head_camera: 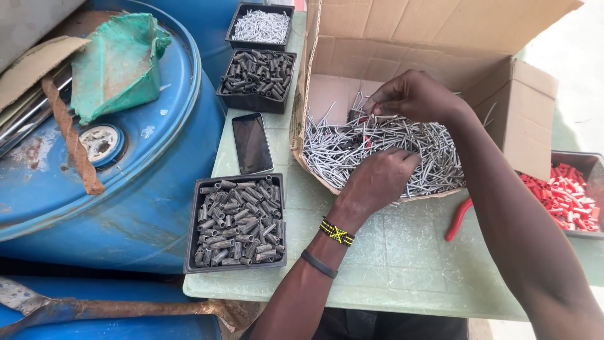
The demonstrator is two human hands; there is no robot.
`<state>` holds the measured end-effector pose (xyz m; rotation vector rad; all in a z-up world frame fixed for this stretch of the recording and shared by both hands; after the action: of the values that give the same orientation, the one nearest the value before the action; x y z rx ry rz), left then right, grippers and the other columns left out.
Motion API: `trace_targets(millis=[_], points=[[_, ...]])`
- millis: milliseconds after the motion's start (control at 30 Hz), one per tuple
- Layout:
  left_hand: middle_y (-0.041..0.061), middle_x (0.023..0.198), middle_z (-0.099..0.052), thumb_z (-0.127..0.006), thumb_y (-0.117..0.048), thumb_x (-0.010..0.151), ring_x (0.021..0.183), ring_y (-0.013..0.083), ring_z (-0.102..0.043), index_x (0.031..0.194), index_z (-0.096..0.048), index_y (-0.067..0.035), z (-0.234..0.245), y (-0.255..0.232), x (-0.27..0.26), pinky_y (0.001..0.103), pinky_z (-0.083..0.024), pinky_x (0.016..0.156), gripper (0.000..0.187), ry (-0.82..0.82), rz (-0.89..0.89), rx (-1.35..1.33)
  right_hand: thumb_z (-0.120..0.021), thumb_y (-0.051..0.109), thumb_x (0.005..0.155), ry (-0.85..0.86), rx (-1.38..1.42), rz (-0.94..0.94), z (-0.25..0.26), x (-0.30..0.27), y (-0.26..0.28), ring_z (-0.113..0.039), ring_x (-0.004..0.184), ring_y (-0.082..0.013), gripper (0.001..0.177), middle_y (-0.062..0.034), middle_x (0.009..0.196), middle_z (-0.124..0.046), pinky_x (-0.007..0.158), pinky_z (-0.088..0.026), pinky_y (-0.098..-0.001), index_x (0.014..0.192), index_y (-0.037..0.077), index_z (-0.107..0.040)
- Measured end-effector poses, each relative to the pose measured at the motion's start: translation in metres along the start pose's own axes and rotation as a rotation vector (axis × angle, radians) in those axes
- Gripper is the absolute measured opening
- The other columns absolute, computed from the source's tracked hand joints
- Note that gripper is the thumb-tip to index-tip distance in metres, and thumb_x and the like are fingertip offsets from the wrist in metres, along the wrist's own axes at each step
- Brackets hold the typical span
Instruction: Sorting and organizing metal nails and plastic wall anchors from a large box into smaller trays.
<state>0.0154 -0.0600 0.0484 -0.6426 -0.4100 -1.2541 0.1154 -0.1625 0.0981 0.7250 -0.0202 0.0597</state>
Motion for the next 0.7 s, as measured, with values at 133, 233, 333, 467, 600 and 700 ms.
trace_targets(millis=[133,233,333,467,600,700], points=[[0.015,0.090,-0.074,-0.051,-0.004,0.101,0.092,0.0287,-0.078,0.109,-0.070,-0.005,-0.008,0.010,0.002,0.034,-0.065,0.076,0.021,-0.078,-0.013,0.032,-0.074,-0.006,0.088,-0.020,0.286,0.022,-0.001,-0.022,0.017,-0.075,0.089,-0.0263,0.023,-0.0253,0.097,-0.076,0.082,-0.066,-0.0384,0.111,-0.004,-0.074],[0.006,0.082,-0.069,-0.061,-0.004,0.089,0.087,0.0247,-0.073,0.099,-0.071,-0.012,0.011,0.018,0.000,0.035,-0.061,0.069,0.016,-0.322,0.047,0.222,-0.078,-0.001,0.088,-0.174,0.225,0.043,0.015,-0.044,0.028,-0.075,0.081,-0.0311,0.031,-0.0288,0.093,-0.074,0.068,-0.065,-0.0359,0.115,-0.012,-0.069],[0.006,0.085,-0.066,-0.063,-0.003,0.086,0.087,0.0250,-0.069,0.105,-0.068,-0.014,0.021,0.035,-0.004,0.037,-0.059,0.067,0.022,-0.446,0.193,0.152,-0.083,0.006,0.087,-0.287,0.128,0.113,0.025,-0.062,0.023,-0.076,0.077,-0.0259,0.023,-0.0225,0.085,-0.076,0.061,-0.064,-0.0308,0.106,-0.004,-0.076],[0.011,0.093,-0.068,-0.057,0.004,0.090,0.088,0.0292,-0.068,0.114,-0.066,-0.009,0.032,0.045,-0.008,0.040,-0.058,0.071,0.029,-0.470,0.368,0.098,-0.086,0.015,0.091,-0.407,0.196,0.214,0.032,-0.081,0.019,-0.072,0.081,-0.0165,0.019,-0.0139,0.080,-0.074,0.064,-0.060,-0.0267,0.104,0.004,-0.079],[0.012,0.096,-0.069,-0.056,-0.004,0.097,0.089,0.0333,-0.068,0.120,-0.065,-0.009,0.049,0.037,-0.008,0.046,-0.057,0.069,0.025,-0.482,0.396,0.038,-0.081,0.008,0.094,-0.426,0.275,0.242,0.028,-0.101,0.013,-0.072,0.077,-0.0174,0.017,-0.0177,0.081,-0.074,0.060,-0.059,-0.0251,0.109,0.000,-0.077],[0.013,0.101,-0.068,-0.069,-0.018,0.095,0.094,0.0341,-0.068,0.125,-0.065,-0.011,0.054,0.028,-0.005,0.050,-0.058,0.072,0.031,-0.433,0.355,0.079,-0.078,0.007,0.093,-0.427,0.312,0.252,0.012,-0.105,-0.007,-0.073,0.077,-0.0192,0.020,-0.0173,0.084,-0.075,0.062,-0.060,-0.0295,0.111,-0.001,-0.076]])
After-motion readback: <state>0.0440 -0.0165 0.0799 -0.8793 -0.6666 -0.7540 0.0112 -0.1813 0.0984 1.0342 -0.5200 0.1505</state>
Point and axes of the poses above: each hand's wrist, its own x-axis towards the middle knuckle, its own z-axis out of the back of the hand, y = z × x, the point moved 8 cm from there along x, towards the middle knuckle
